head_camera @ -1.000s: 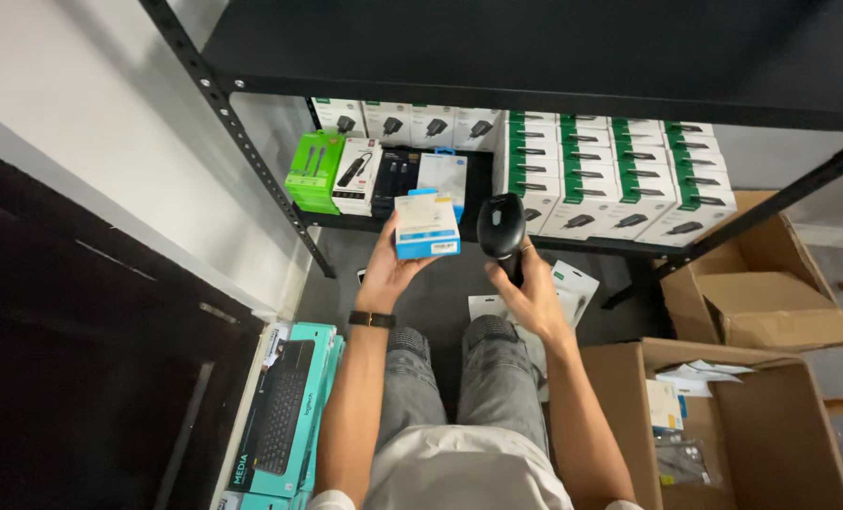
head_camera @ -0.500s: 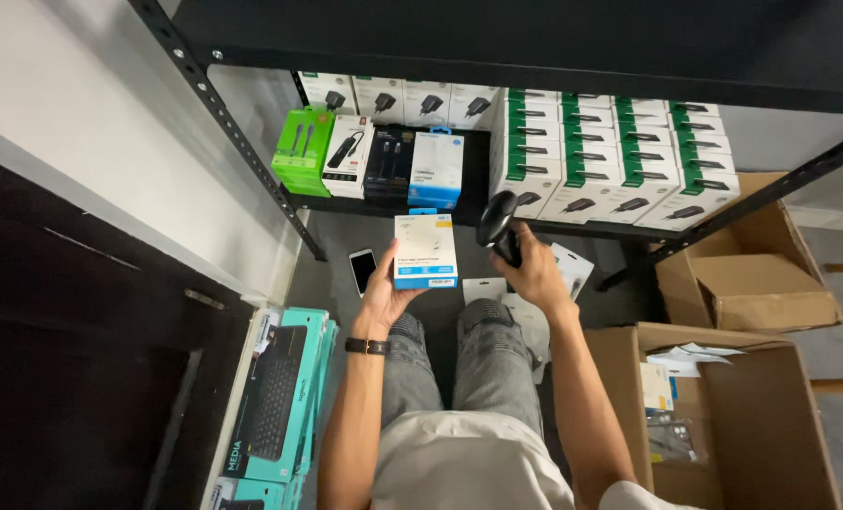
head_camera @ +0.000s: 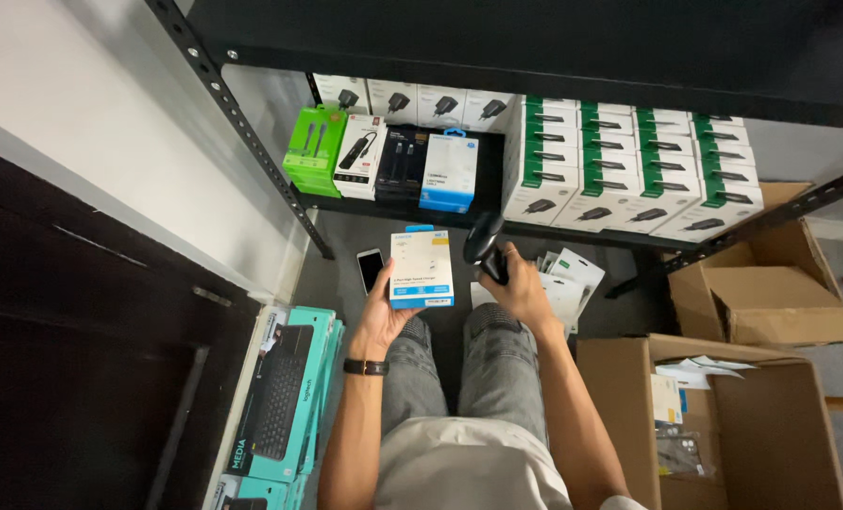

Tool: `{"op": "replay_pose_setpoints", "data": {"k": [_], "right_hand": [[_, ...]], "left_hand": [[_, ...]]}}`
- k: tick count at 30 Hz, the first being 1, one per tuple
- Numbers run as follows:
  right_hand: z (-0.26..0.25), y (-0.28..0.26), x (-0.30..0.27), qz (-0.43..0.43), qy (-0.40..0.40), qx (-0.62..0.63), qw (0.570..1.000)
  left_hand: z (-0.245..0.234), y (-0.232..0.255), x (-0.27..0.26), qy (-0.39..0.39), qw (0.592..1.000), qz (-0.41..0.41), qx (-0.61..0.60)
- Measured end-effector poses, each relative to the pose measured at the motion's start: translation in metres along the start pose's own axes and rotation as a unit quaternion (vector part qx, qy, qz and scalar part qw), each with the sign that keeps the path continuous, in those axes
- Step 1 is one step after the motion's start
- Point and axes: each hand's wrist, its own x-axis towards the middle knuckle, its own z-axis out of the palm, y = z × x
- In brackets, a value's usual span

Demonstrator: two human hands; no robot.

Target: The person takes electronic component boxes out of a cardboard carton, scans each box with a handheld barcode scanner, and places the boxes in stacks on a storage shelf.

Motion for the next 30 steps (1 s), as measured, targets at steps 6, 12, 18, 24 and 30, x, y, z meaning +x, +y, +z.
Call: {"op": "replay_pose_setpoints", "data": {"k": [6,12,18,24,30], "right_hand": [[-0.07,-0.086,-0.015,-0.006,0.012,0.025,1.0],[-0.206,-0.151,-0.033,-0.113,0.009,0.013,0.993],[-0.339,-0.108,0.004,-0.15,0.153,-0.076,0.974],[-0.436,0.02,0.107,-0.136,0.209,-0.198,0.948],[-0.481,0.162,0.187,-0.098,0.237,-0.207,0.944]], "left_hand": [[-0.008,0.001,0.002,-0.007,1.0,0.004,0.003],[-0.021,0.005,0.006,-0.005,1.0,-0.003,0.028],[-0.022,0.002,0.008,-0.081,0.996,-0.029,0.028],[-0.015,-0.008,0.015,-0.117,0.992,-0.042,0.0],[-0.013,-0.012,0.019,-0.176,0.983,-0.052,-0.012]]}}
